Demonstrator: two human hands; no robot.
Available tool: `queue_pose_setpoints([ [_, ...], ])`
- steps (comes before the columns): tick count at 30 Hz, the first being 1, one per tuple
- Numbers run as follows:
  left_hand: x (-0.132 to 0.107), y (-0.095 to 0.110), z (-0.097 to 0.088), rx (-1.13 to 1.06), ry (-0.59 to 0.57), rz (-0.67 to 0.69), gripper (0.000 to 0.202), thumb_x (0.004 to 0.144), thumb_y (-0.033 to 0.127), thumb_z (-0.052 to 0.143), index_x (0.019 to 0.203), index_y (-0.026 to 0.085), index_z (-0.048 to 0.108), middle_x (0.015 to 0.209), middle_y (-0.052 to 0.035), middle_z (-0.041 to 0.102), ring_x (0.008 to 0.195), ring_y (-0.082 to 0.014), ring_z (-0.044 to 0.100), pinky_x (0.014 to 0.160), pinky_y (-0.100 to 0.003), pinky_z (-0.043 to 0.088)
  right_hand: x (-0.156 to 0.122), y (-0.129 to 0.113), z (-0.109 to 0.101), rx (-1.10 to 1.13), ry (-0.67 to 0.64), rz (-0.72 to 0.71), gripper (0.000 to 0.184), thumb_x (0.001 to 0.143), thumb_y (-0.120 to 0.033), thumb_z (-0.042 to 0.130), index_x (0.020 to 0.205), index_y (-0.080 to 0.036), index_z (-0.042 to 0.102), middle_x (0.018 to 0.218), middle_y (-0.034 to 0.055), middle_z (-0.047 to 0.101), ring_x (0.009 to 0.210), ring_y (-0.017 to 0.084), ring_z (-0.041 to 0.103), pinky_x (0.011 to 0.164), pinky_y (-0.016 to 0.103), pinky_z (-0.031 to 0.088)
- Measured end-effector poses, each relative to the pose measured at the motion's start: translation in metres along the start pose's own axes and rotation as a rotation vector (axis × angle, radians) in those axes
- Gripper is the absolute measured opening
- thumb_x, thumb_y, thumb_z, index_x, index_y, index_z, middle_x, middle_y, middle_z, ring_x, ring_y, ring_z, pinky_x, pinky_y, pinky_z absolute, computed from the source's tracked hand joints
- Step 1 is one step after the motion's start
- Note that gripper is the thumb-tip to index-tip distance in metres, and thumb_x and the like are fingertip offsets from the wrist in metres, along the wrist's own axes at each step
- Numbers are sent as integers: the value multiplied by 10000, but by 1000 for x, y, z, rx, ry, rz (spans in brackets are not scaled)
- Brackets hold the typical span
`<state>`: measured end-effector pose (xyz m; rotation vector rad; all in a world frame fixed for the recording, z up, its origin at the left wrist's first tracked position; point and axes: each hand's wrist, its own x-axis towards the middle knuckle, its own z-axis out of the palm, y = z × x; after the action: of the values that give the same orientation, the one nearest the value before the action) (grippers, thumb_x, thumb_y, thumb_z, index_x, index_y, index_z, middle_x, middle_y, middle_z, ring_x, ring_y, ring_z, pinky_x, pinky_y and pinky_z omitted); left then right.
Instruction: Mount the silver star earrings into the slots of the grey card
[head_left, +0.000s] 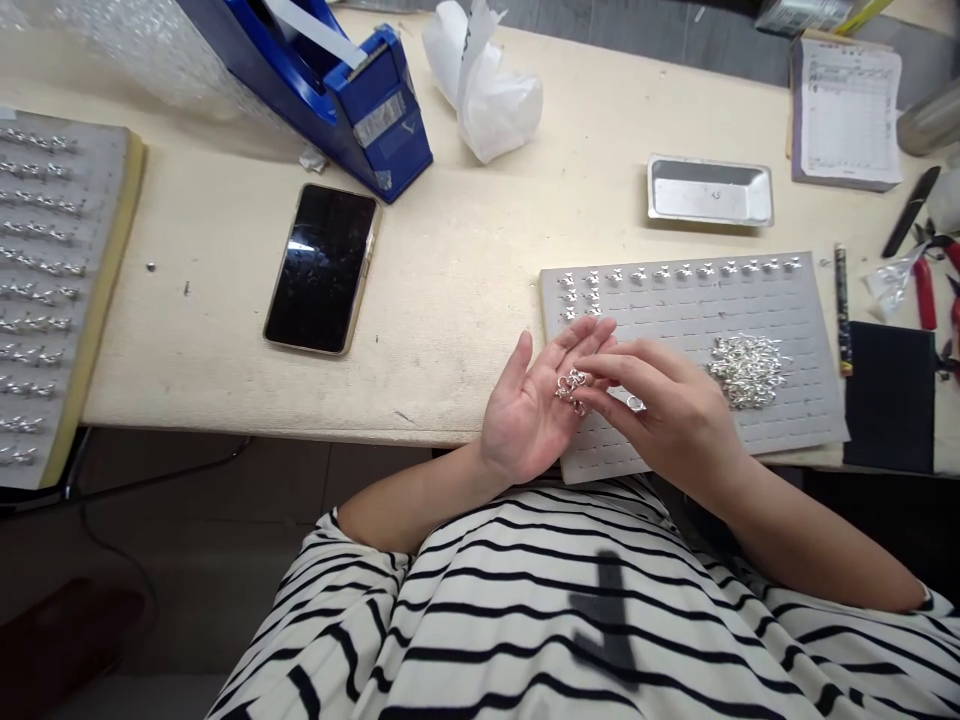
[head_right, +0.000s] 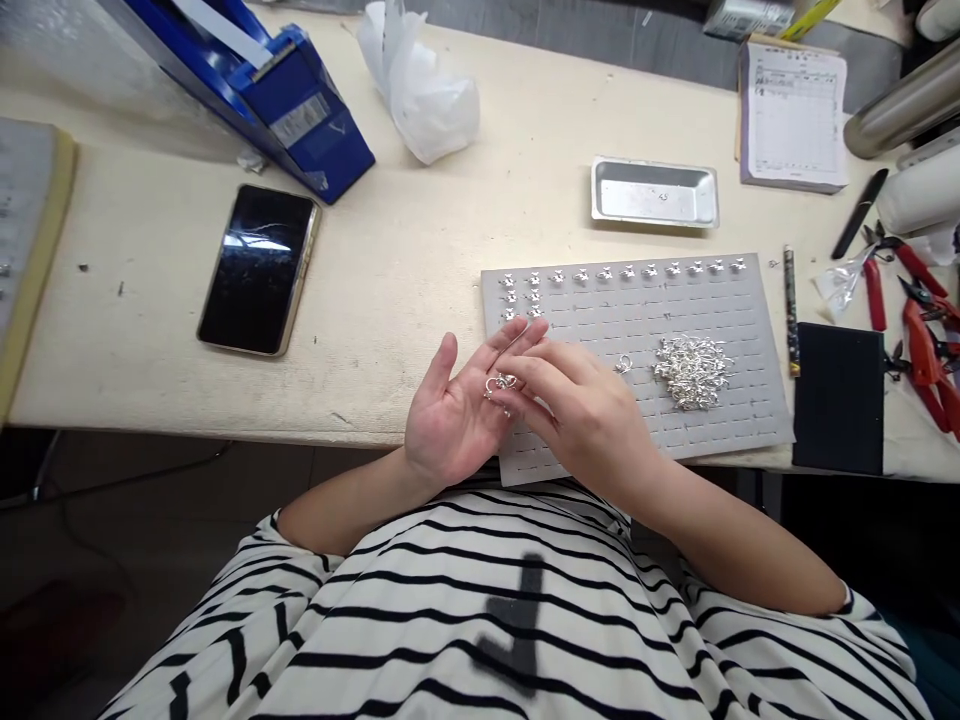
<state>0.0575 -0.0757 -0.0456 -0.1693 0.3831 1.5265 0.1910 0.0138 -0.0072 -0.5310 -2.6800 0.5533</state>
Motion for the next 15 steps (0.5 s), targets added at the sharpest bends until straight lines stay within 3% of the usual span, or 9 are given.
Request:
queue_pose_setpoints([
  [4, 0, -2, -2, 17, -35, 26, 536, 1112, 517, 353, 1252, 162, 730, 1437, -80, 666, 1311, -170, 627, 1061, -249, 531, 2, 5, -1, 63, 35, 104, 41, 998, -215, 658, 976, -220, 692, 900, 24, 730, 752, 136, 661, 680, 291, 536],
  [7, 1, -5, -6, 153, 14, 66, 283, 1012, 396, 654, 1141, 172, 770, 1192, -60, 726, 1029, -126, 693, 871, -206, 571, 2, 8, -6, 226, 108, 246, 36, 976, -242, 693, 941, -239, 702, 810, -12, 701, 668, 113, 598, 613, 274, 497],
  [10, 2, -7, -8, 343, 69, 57, 234, 853, 343, 856, 980, 165, 771, 846, 8, 648, 669, -48, 556, 554, -144, 429, 0, 12, -8, 363, 116, 374, 86, 958, -308, 723, 894, -252, 715, 757, -21, 684, 653, 121, 579, 579, 278, 471],
  [12, 3, -8, -8, 420, 69, 65, 285, 814, 384, 886, 885, 153, 737, 716, 43, 543, 573, -32, 426, 493, -150, 333, -1, 14, -8, 405, 92, 428, 121, 951, -334, 732, 865, -251, 707, 736, -26, 669, 648, 121, 572, 571, 277, 461],
  [15, 4, -8, -7, 475, 70, 93, 344, 805, 429, 885, 815, 154, 679, 661, 61, 472, 552, -38, 355, 488, -169, 290, -5, 16, -6, 387, 72, 417, 129, 959, -323, 723, 860, -247, 690, 732, -36, 654, 643, 108, 564, 574, 262, 463],
])
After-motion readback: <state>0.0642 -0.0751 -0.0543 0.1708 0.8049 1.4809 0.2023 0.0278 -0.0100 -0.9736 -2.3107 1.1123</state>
